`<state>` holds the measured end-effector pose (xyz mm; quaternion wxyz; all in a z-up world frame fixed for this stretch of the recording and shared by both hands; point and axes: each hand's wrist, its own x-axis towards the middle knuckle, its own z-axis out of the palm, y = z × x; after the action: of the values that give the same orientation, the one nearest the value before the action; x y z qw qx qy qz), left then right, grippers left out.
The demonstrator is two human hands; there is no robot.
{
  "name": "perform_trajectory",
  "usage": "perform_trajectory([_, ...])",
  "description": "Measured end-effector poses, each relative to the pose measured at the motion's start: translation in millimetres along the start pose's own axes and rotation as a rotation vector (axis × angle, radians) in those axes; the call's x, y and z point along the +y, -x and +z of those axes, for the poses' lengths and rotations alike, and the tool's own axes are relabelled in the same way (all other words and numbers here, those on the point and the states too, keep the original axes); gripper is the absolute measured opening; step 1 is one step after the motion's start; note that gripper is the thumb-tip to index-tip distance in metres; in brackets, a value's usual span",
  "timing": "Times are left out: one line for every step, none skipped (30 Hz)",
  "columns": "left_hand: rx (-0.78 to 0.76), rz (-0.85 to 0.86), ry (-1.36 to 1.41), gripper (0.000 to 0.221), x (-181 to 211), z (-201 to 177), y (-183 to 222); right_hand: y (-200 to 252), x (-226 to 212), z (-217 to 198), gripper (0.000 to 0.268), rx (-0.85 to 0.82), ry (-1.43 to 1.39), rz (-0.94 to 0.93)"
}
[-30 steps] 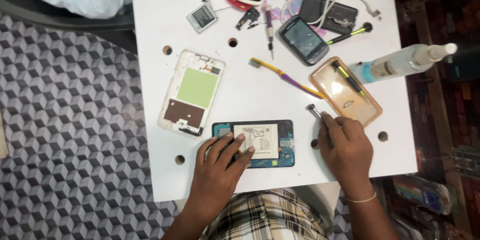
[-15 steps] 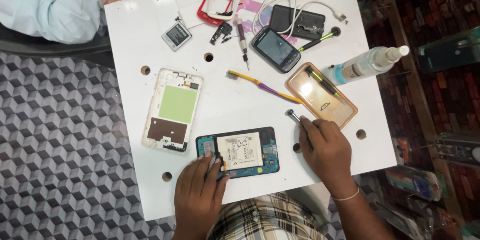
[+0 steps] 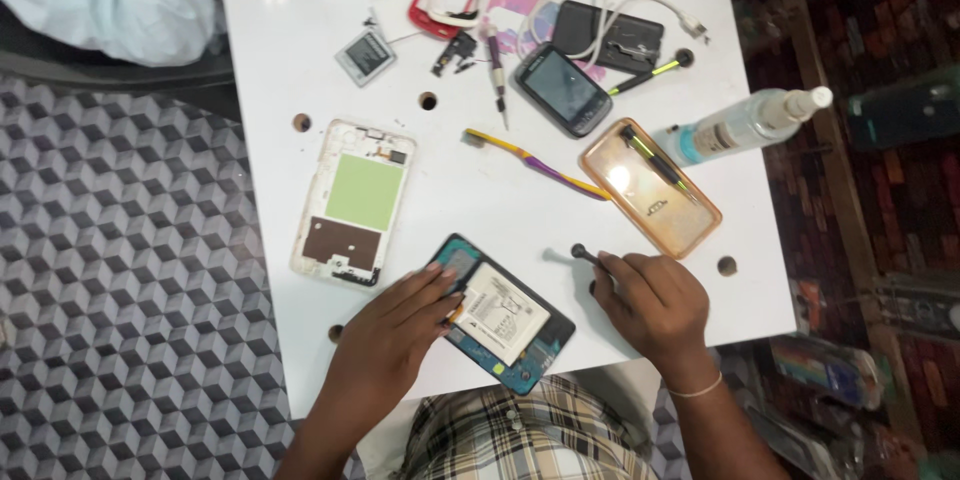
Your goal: The person uses a screwdriver to remove screws from a small black mobile phone, removes the back cover, and sets it aside. They then pick up a white tablet, remove its back cover, and begin unscrewing internal components.
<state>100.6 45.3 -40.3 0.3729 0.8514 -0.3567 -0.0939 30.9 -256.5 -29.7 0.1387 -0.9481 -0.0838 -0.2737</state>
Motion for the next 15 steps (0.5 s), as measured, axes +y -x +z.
perform_trajectory([-0.031, 0.013, 0.004, 0.028, -2, -2, -4, -1, 0, 1, 0.020, -0.006, 0.018, 0.003])
perform_trajectory([-0.005, 0.053, -0.028, 0.029, -5, -3, -9, -1, 0, 1, 0.019, -0.011, 0.036, 0.010])
perform_trajectory([0.020, 0.092, -0.060, 0.031, -7, -1, -15, -1, -1, 2, 0.019, -0.015, 0.053, 0.017])
perform_trajectory([0.047, 0.132, -0.090, 0.032, -5, 2, -17, -1, -3, 3, 0.019, -0.032, 0.057, 0.043])
perform_trajectory([0.104, 0.137, -0.166, 0.034, -1, 5, -17, -1, -4, 3, 0.020, -0.049, 0.062, 0.069])
perform_trajectory([0.168, 0.143, -0.243, 0.037, 3, 9, -18, -2, -4, 3, 0.021, -0.063, 0.068, 0.090])
perform_trajectory([0.231, 0.148, -0.321, 0.040, 8, 14, -19, -4, -5, 4, 0.021, -0.063, 0.088, 0.092])
perform_trajectory([0.245, 0.125, -0.298, 0.036, 18, 22, -19, -5, -7, 4, 0.020, -0.062, 0.106, 0.095])
perform_trajectory([0.260, 0.101, -0.275, 0.034, 31, 32, -17, -6, -7, 4, 0.019, -0.062, 0.124, 0.099])
perform_trajectory([0.271, 0.076, -0.251, 0.033, 42, 40, -17, -6, -8, 4, 0.019, -0.065, 0.124, 0.103])
perform_trajectory([0.290, 0.031, -0.256, 0.045, 49, 49, -19, -5, -8, 5, 0.019, -0.068, 0.124, 0.107])
perform_trajectory([0.309, -0.018, -0.259, 0.060, 58, 58, -20, -5, -8, 6, 0.019, -0.075, 0.123, 0.110])
perform_trajectory([0.327, -0.066, -0.262, 0.076, 64, 65, -22, -4, -7, 7, 0.019, -0.083, 0.127, 0.118])
perform_trajectory([0.287, -0.108, -0.303, 0.081, 68, 70, -25, -3, -6, 6, 0.019, -0.093, 0.127, 0.120])
perform_trajectory([0.245, -0.151, -0.343, 0.086, 71, 73, -28, -1, -6, 5, 0.019, -0.103, 0.127, 0.121])
